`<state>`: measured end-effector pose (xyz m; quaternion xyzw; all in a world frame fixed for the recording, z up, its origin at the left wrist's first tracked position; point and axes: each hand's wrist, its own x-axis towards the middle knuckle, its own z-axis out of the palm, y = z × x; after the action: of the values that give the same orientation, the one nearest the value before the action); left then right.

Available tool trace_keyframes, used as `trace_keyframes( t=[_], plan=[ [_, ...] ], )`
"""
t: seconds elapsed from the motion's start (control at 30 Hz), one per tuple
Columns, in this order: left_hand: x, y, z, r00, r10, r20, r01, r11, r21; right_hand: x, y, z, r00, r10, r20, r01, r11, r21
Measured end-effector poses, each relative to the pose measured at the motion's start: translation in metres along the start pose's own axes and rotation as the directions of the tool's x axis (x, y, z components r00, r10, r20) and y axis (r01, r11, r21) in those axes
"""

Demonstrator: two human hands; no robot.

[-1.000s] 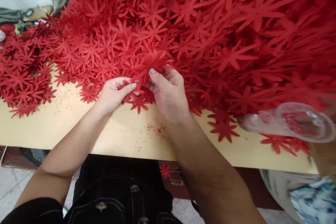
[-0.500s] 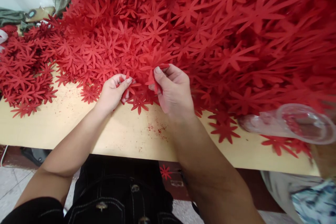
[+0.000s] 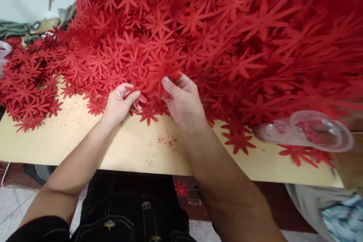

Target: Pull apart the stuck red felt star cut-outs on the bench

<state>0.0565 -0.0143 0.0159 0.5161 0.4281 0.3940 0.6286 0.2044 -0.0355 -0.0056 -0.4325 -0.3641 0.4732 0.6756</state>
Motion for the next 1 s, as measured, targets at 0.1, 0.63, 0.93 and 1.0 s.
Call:
trace_keyframes(
  t=[0.1, 0.63, 0.93, 1.0],
  plan=[
    [0.002, -0.004, -0.005, 1.000, -0.018, 0.015, 0.016, 0.996, 0.088, 0.002, 0.003, -0.001, 0.999, -0.023, -0.029, 0.024, 0.999, 0.044],
    [0.016, 0.026, 0.023, 0.955, 0.297, 0.017, -0.288, 0.909, 0.300, 0.005, -0.004, 0.009, 0.994, -0.111, 0.024, 0.112, 0.990, -0.088],
    [0.027, 0.029, 0.010, 0.939, 0.288, -0.186, -0.265, 0.954, 0.139, 0.013, -0.011, 0.000, 0.997, -0.080, -0.017, 0.081, 0.996, 0.042],
    [0.026, 0.024, 0.009, 0.952, 0.253, -0.169, -0.233, 0.964, 0.130, 0.013, -0.010, 0.000, 0.999, -0.031, -0.008, 0.031, 0.999, 0.041]
  ],
)
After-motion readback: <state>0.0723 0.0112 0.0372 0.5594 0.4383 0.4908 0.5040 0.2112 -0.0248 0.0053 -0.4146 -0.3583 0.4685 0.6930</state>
